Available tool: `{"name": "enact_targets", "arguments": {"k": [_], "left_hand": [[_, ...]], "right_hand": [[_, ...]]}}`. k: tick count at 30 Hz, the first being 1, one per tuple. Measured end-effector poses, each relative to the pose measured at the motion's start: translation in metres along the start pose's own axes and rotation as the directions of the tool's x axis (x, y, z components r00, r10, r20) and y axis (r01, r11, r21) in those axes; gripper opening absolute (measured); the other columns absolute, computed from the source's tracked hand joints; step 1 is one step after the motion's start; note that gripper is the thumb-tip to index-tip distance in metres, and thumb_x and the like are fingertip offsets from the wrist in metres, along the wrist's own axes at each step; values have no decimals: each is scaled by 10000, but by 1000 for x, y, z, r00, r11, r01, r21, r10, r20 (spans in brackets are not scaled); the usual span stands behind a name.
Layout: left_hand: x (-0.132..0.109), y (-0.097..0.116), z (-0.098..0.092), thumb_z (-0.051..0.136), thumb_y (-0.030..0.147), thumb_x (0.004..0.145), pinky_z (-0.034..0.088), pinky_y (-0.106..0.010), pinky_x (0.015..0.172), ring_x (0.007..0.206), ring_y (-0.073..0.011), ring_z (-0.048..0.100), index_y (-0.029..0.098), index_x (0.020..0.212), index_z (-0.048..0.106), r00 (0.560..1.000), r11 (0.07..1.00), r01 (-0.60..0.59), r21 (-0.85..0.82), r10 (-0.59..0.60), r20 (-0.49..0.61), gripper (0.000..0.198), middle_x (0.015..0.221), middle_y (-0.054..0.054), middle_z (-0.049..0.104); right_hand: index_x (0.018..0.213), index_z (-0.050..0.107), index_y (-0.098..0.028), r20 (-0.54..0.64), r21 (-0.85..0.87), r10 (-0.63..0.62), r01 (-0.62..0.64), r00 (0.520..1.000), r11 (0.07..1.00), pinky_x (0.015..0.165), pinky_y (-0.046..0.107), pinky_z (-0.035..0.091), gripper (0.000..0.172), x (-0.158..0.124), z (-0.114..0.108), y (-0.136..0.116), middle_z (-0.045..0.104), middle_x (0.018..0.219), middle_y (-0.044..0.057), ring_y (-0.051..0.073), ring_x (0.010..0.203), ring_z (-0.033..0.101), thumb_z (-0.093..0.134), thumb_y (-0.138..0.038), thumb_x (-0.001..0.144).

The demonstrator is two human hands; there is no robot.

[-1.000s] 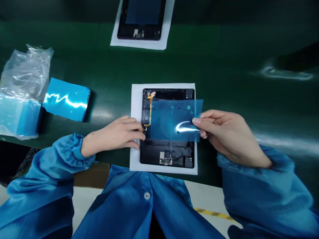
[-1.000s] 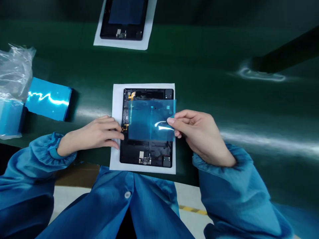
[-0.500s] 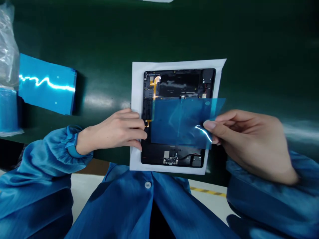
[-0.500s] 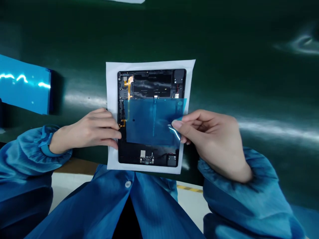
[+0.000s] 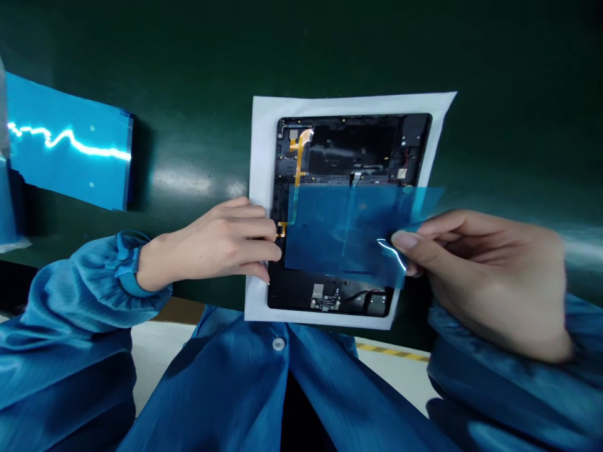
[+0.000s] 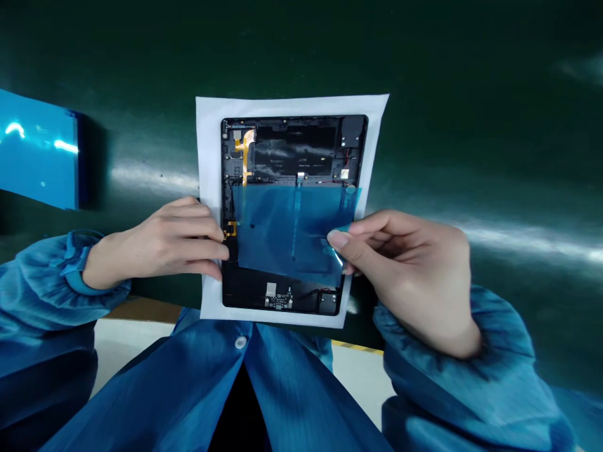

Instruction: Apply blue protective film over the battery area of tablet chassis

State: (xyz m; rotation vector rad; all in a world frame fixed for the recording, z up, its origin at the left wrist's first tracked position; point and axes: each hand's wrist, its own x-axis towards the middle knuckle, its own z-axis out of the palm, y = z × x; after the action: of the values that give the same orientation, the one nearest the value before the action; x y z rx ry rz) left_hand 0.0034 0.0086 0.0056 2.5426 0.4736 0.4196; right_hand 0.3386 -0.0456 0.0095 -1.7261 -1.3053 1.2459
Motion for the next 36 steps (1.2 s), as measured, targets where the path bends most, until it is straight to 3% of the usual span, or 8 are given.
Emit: {"name": "enact_targets", "arguments": {"k": [12, 36], "left_hand": [[1, 0, -1, 595, 489, 1067, 381, -327, 744, 834, -181, 610, 203, 983, 725, 1000, 1000, 8, -2, -8, 17, 325, 920, -27, 709], [-1, 0, -1, 584, 504, 1072, 379, -314, 763, 840, -171, 597, 214, 975, 726, 999, 1000, 28, -3, -27, 31, 337, 913, -18, 699]], "right_hand": [[819, 793, -249, -3, -1, -16, 16, 1000, 1000, 479, 169, 537, 127, 0, 1, -2, 711, 638, -36, 79, 481, 621, 919, -266, 813], [765, 771, -240, 4, -33, -9, 9, 1000, 999, 432, 181, 518, 147, 3, 4, -9, 705, 595, -29, 105, 435, 627, 904, -301, 784]]}}
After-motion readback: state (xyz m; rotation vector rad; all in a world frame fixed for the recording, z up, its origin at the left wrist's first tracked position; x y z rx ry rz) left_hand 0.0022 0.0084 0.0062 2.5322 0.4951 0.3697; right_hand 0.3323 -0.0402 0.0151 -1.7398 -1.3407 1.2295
